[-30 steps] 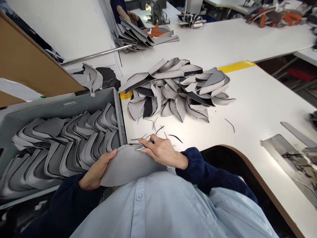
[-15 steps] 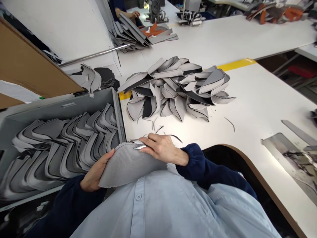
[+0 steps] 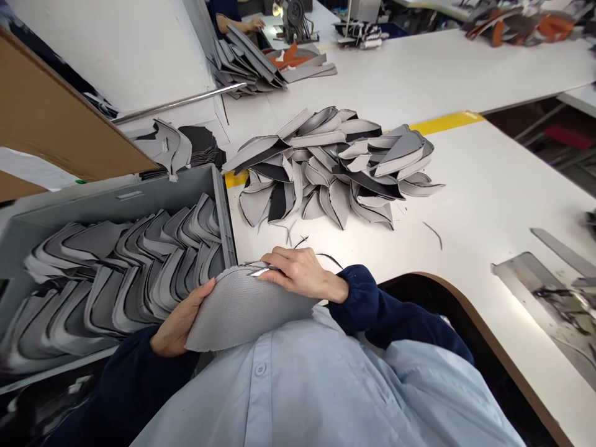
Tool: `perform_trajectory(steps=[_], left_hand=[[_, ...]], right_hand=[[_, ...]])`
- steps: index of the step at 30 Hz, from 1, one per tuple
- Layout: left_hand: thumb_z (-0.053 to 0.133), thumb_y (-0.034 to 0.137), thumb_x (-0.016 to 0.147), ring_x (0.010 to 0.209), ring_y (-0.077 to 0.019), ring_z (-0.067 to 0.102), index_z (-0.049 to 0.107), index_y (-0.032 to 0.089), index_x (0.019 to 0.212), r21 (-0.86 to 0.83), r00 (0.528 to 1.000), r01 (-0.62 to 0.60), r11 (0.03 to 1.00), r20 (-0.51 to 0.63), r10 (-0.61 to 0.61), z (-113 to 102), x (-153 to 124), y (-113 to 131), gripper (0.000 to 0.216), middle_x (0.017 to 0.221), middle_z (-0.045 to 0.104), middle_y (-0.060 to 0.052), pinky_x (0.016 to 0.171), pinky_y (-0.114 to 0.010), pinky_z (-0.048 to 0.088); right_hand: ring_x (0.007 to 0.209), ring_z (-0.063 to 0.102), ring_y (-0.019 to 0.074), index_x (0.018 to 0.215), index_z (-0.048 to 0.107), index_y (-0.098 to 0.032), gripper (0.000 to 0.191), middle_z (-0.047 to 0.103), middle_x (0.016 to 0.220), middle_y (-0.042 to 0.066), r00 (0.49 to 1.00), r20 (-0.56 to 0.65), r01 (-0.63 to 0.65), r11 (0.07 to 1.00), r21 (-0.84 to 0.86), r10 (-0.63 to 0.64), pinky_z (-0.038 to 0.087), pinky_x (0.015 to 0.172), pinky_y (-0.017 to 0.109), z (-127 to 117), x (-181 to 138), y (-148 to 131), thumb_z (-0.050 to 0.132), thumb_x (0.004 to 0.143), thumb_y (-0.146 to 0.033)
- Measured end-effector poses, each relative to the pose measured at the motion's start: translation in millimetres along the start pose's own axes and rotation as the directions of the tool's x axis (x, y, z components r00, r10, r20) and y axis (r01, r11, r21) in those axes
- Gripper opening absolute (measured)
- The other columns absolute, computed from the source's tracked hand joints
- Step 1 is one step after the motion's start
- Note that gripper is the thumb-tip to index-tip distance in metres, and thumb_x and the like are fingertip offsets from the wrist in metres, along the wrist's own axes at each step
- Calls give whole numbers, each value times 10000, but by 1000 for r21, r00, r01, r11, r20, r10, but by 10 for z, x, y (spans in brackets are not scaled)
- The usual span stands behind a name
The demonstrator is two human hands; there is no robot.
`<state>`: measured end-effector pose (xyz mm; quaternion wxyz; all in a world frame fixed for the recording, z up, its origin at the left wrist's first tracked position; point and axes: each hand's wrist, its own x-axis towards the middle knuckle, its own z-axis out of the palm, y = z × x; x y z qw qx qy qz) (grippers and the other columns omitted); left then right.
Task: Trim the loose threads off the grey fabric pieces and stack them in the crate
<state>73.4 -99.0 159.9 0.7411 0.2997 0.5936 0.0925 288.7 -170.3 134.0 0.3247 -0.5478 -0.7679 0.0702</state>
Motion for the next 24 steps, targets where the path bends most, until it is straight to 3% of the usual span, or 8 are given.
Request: perform_trajectory(steps=[4,9,11,15,20,24], left_hand=[[682,476,654,652,-165,570,611,181,676,20,1000,-13,1000,-21,13,-12,18,-9,304,674,622,4,617,-258,457],[653,570,628,566,-148,485,529,175,552,214,971,-206,955,166,172,-38,-18,22,421,540,522,12,539,-243,401],[593,588,677,556,-138,445,492,178,526,323,934,-328,888,253,253,-57,-49,55,449,534,496,12,534,-240,379],[477,509,794,585,-133,413,476,178,553,530,841,-537,656,401,364,-81,-112,135,409,577,479,15,566,-234,367],[361,453,859,636,-151,470,574,155,683,645,756,-654,396,530,384,-61,-134,212,407,669,546,-7,603,-236,399],[348,417,881,784,-182,556,642,148,816,625,706,-707,330,606,366,-65,-126,244,404,818,627,-40,740,-252,438]], right_hand=[[668,598,105,964,618,-137,393,664,832,49,1000,-15,-19,997,75,20,422,577,195,7,-1,10,341,960,-416],[676,596,118,993,613,-138,437,659,841,53,1000,25,-2,995,98,0,432,591,209,-12,52,6,333,945,-470],[668,593,116,984,616,-141,450,655,819,48,999,49,11,994,106,-17,426,592,209,-27,72,13,312,951,-471],[663,593,109,946,627,-142,463,652,784,40,997,64,28,997,76,-33,400,580,205,-45,87,23,284,964,-453],[618,566,102,978,619,-143,492,648,786,30,988,98,123,991,-42,-119,328,519,218,-80,136,-6,269,958,-487],[584,543,86,947,620,-151,490,640,750,15,977,143,174,981,-81,-161,278,494,220,-129,169,-17,240,974,-460]])
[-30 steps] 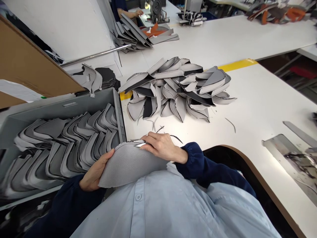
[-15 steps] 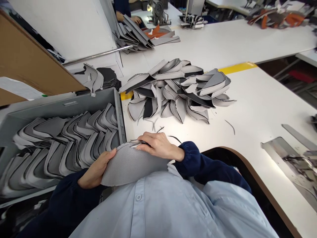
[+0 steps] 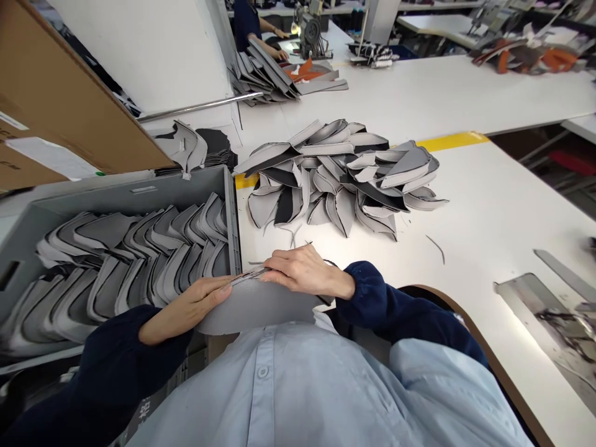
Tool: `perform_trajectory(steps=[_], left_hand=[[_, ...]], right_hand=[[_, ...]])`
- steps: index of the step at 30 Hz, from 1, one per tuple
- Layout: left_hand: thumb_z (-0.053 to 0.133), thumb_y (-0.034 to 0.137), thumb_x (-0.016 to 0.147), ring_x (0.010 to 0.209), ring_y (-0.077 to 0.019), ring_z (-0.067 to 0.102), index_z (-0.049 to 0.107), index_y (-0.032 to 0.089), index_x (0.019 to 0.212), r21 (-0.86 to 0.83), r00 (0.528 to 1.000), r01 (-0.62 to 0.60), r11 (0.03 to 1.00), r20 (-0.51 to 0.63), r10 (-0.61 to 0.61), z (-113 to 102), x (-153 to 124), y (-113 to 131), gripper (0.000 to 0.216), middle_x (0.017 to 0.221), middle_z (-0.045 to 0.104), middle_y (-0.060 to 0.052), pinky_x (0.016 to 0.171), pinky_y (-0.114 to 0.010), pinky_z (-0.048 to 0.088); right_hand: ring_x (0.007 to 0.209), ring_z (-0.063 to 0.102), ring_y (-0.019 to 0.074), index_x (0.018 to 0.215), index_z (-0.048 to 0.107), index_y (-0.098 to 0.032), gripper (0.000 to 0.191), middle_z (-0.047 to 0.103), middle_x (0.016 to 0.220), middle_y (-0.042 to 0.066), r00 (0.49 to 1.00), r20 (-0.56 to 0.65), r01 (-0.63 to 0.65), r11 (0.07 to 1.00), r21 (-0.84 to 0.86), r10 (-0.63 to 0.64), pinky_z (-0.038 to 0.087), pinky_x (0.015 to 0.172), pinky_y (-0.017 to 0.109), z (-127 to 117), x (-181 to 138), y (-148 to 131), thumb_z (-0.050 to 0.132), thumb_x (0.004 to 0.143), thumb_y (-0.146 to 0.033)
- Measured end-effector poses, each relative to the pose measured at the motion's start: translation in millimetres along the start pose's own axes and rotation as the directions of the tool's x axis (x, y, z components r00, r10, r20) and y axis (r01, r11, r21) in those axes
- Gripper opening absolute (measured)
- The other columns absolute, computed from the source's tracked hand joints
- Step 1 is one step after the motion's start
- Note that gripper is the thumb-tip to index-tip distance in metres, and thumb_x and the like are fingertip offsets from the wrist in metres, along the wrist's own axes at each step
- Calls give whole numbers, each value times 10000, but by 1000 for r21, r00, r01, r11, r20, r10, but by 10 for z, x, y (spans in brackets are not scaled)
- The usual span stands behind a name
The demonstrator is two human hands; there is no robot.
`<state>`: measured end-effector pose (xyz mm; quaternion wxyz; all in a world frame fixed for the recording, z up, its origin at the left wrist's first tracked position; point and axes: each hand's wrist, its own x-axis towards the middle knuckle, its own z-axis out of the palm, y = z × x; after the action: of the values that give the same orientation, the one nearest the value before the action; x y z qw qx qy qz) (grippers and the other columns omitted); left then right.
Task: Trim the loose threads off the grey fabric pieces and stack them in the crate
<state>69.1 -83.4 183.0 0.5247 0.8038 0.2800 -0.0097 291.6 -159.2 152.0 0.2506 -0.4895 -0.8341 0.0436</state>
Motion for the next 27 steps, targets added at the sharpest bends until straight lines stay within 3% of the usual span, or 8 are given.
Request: perform_trajectory(steps=[7,12,16,21,24,27], left_hand=[[368,470,891,836,-203,592,670,146,1018,-65,997,-18,998,73,22,-17,5,-16,461,871,676,-47,766,-281,467],[260,566,902,1047,-219,554,608,188,1197,-220,994,36,975,105,-13,-15,-1,2,593,1046,675,-41,907,-292,426],[200,639,876,1012,-219,574,681,186,1089,-330,993,76,941,111,-41,7,-7,22,694,1047,688,-44,923,-307,413],[288,805,721,1077,-244,549,729,180,915,-547,978,204,812,78,-193,56,1,0,789,974,705,-80,893,-291,424],[294,840,672,917,-228,608,722,171,788,-633,965,263,728,159,-210,82,23,-46,803,843,710,-81,799,-278,460],[270,842,675,809,-211,611,713,152,792,-690,962,273,671,210,-175,100,48,-96,829,787,702,-79,742,-273,461]], right_hand=[[555,514,85,952,603,-141,427,615,716,7,984,-42,166,974,-152,-174,229,476,236,-11,53,-24,323,958,-463],[514,477,84,891,600,-135,377,574,657,-12,965,-97,223,954,-203,-246,219,464,248,-5,93,-41,359,959,-418],[516,471,85,928,586,-127,397,549,641,-17,939,-112,294,928,-229,-325,220,467,250,8,150,-72,364,947,-456],[496,440,82,899,588,-128,340,524,616,-23,926,-128,317,917,-242,-354,217,461,255,35,190,-85,397,948,-405],[518,452,88,921,589,-135,390,533,641,-15,920,-104,347,909,-231,-377,237,471,258,63,227,-103,363,949,-451],[519,446,92,911,592,-139,402,521,633,-17,907,-85,380,889,-256,-413,239,474,264,96,271,-113,341,955,-450]])
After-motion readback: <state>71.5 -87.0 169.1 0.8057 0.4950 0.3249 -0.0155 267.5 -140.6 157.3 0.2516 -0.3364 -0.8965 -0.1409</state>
